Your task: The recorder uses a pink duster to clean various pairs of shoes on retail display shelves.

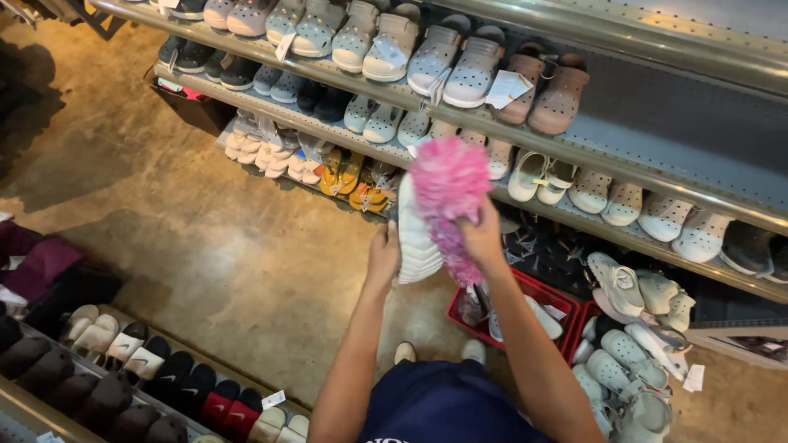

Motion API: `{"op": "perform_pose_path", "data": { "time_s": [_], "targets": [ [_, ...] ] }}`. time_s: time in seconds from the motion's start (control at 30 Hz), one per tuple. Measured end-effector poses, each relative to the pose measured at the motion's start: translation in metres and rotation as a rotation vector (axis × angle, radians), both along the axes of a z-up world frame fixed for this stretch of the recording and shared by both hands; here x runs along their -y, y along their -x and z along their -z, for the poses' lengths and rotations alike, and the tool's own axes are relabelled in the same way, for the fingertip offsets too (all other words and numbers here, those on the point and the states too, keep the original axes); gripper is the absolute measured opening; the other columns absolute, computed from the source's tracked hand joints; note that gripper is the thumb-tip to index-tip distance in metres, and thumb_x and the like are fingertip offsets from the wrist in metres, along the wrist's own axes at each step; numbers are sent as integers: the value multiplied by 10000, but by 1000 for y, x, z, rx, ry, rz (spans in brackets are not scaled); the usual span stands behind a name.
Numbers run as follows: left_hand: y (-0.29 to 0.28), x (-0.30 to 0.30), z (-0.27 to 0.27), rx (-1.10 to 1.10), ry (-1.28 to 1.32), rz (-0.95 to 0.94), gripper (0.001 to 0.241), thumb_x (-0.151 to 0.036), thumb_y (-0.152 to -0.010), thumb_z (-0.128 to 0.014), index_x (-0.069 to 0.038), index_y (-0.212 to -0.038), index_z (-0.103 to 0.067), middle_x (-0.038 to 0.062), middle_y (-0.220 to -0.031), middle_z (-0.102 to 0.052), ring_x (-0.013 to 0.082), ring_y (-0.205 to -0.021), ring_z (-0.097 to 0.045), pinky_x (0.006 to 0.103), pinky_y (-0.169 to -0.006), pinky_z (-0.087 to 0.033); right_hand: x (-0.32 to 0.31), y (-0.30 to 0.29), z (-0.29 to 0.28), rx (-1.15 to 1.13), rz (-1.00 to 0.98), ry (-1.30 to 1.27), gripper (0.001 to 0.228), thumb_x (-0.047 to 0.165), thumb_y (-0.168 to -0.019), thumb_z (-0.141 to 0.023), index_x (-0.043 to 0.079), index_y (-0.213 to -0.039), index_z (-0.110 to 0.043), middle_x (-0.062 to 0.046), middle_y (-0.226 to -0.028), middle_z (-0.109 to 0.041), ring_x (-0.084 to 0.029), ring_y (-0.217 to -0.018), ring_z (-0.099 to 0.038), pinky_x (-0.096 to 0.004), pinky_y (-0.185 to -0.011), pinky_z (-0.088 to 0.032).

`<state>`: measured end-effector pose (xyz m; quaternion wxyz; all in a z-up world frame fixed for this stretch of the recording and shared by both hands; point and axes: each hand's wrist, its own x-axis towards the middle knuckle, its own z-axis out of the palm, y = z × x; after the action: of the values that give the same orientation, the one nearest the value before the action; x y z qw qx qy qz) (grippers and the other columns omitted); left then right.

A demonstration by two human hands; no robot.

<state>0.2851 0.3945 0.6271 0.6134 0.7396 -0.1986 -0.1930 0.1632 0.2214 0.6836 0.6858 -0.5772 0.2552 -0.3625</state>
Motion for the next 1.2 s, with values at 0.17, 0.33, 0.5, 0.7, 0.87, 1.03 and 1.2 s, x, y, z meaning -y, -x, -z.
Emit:
{"op": "perform_pose_path", "data": {
  "time_s": [0.17,0.33,0.5,0.7,0.87,1.03,1.2],
  "targets": [
    [36,15,-51,31,233,-34,563,-477,-955,-648,63,-1112,-669,88,-914,-715,167,-819,-638,360,-739,-533,-44,9,-93,-249,83,569,662,57,-926,-659,15,-1531,-393,-214,-1403,-573,-314,-1334,-560,-364,-1101,-428],
    [33,22,-68,-11,226,-183,630,-561,-985,-587,50,-886,-705,30,-716,-653,114,-689,-556,351,-612,-484,-40,26,-93,-74,-52,771,509,-20,-885,-617,12,-1391,-569,-257,-1441,-571,-375,-1396,-536,-381,-1150,-412],
    [9,26,-44,-102,338,-239,693,-612,-1093,-514,11,-799,-595,-16,-692,-487,91,-634,-419,321,-536,-344,-21,52,-23,18,-124,803,496,-42,-835,-652,-11,-1324,-581,-270,-1445,-535,-426,-1373,-503,-428,-1145,-371],
    [41,38,-50,-235,516,-211,633,-623,-997,-498,-38,-883,-712,-51,-709,-595,64,-620,-512,280,-539,-432,-29,59,-70,107,-250,756,378,-87,-786,-659,23,-1146,-680,-183,-1249,-605,-337,-1206,-617,-379,-1050,-477],
    [81,33,-27,-83,289,-40,635,-571,-1017,-545,44,-946,-690,22,-803,-683,118,-743,-616,336,-669,-541,4,29,-117,111,-18,959,455,-127,-767,-604,-24,-1209,-633,-212,-1294,-579,-393,-1245,-583,-414,-1090,-458],
    [92,39,-34,-110,313,-137,667,-581,-1034,-514,54,-1185,-654,92,-1024,-687,146,-920,-614,350,-815,-530,17,30,-120,2,-9,804,505,-103,-801,-568,-4,-1291,-642,-204,-1246,-611,-338,-1204,-621,-369,-1043,-486],
    [58,30,-84,-350,627,-250,712,-589,-1013,-469,24,-1361,-573,121,-1219,-698,206,-1079,-688,369,-964,-550,14,50,-44,50,-208,770,412,-70,-830,-558,-5,-1228,-645,-214,-1317,-638,-329,-1299,-596,-393,-1126,-432]
  ]
}}
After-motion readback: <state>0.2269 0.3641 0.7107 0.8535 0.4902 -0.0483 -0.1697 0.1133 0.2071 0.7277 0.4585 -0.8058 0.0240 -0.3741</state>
